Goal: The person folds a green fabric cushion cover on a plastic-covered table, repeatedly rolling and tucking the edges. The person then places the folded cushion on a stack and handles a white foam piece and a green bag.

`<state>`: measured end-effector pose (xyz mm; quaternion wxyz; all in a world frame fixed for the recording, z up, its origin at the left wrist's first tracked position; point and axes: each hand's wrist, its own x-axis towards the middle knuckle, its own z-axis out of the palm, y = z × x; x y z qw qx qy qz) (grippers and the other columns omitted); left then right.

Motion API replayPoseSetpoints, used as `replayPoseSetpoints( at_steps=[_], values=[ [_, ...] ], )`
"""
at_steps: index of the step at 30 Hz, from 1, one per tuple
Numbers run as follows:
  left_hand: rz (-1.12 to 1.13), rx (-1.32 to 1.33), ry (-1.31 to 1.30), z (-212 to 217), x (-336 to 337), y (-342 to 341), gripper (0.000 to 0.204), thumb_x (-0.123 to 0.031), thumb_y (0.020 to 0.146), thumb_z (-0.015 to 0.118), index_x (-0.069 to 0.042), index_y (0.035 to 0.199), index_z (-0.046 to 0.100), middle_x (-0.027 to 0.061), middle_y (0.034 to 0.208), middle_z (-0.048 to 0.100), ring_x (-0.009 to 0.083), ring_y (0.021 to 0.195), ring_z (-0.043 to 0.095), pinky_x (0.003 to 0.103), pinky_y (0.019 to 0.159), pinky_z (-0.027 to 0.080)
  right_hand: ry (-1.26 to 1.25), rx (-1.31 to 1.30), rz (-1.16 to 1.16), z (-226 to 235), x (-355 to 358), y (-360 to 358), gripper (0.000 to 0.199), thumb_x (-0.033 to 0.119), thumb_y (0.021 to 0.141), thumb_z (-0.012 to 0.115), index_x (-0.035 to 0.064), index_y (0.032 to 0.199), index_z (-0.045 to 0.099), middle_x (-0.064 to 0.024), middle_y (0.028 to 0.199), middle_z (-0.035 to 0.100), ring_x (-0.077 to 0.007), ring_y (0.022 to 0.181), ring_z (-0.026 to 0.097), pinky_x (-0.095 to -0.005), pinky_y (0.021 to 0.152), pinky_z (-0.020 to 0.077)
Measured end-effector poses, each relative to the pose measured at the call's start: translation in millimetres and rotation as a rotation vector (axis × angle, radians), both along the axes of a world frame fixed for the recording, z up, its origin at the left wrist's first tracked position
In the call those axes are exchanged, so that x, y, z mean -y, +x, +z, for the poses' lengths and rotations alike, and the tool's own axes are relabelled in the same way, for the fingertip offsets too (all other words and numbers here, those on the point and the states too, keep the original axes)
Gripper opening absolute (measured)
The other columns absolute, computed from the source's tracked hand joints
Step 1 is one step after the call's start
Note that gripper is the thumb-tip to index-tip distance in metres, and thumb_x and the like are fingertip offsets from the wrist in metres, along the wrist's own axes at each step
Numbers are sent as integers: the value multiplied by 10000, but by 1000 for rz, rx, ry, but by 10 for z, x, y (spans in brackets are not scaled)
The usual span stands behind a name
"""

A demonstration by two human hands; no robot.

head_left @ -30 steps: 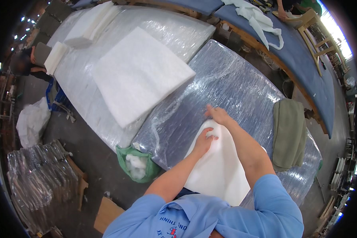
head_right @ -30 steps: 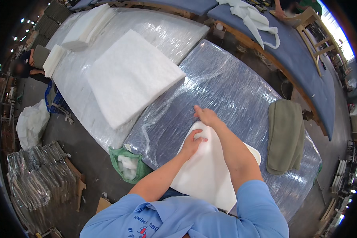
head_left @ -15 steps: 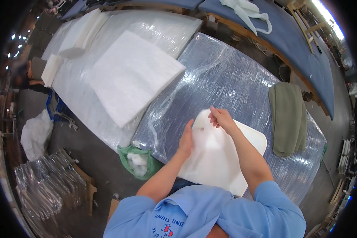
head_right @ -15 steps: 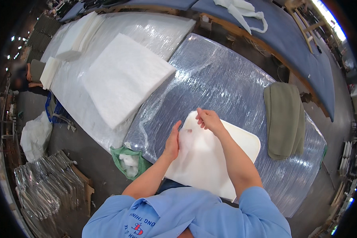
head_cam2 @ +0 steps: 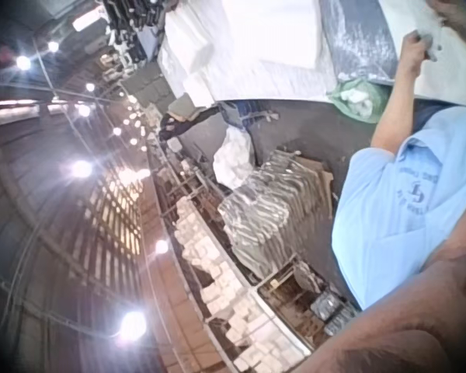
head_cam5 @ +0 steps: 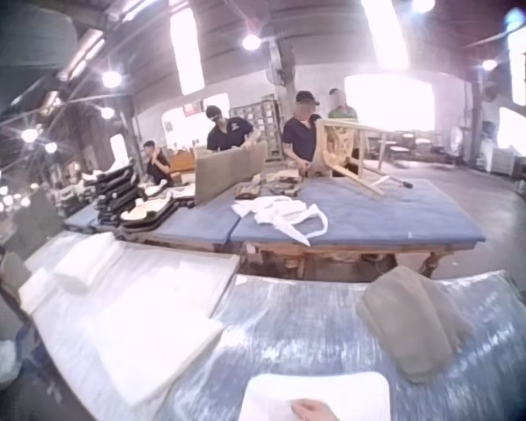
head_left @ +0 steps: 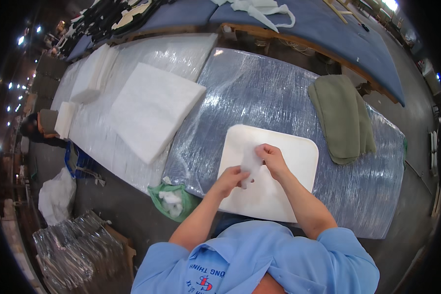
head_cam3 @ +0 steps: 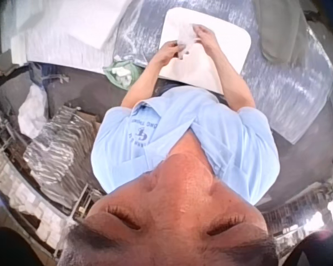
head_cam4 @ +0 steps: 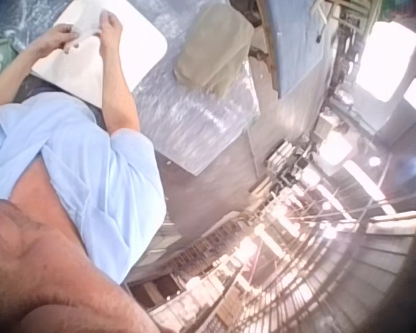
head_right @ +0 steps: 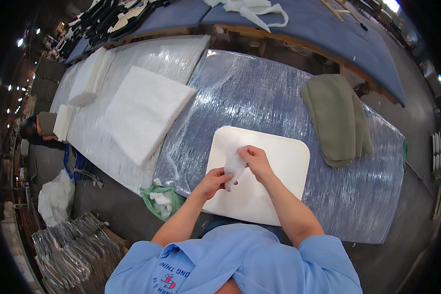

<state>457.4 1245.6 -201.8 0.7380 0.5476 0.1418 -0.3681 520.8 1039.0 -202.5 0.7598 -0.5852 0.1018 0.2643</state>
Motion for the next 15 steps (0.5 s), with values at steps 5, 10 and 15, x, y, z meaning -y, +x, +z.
replayPoseSetpoints(
  at_steps=[5,10,15],
  values=[
    [31,39,38,95,237,-159,283,-191,1041,650,-30,1272,679,51,1018,732,159,854,700,319,716,590,217,-289,153,0,255,-606,450,445,979,728,135,1294,643,-66,1222,678,-209,1127,631,-432,932,513],
    [-110,124,219,174,541,-238,315,-299,1073,609,-34,1234,665,83,1055,734,192,852,716,327,730,585,17,-75,-103,-110,379,-847,171,209,951,773,117,1094,776,-68,1239,688,-205,1124,649,-343,900,546],
    [-14,-227,-44,304,666,-242,646,-603,1098,364,-37,1307,598,155,1161,731,280,928,747,435,807,606,-629,806,-94,150,830,-931,370,-36,876,686,191,1143,807,-116,1348,658,-294,1238,620,-379,1013,539]
  ],
)
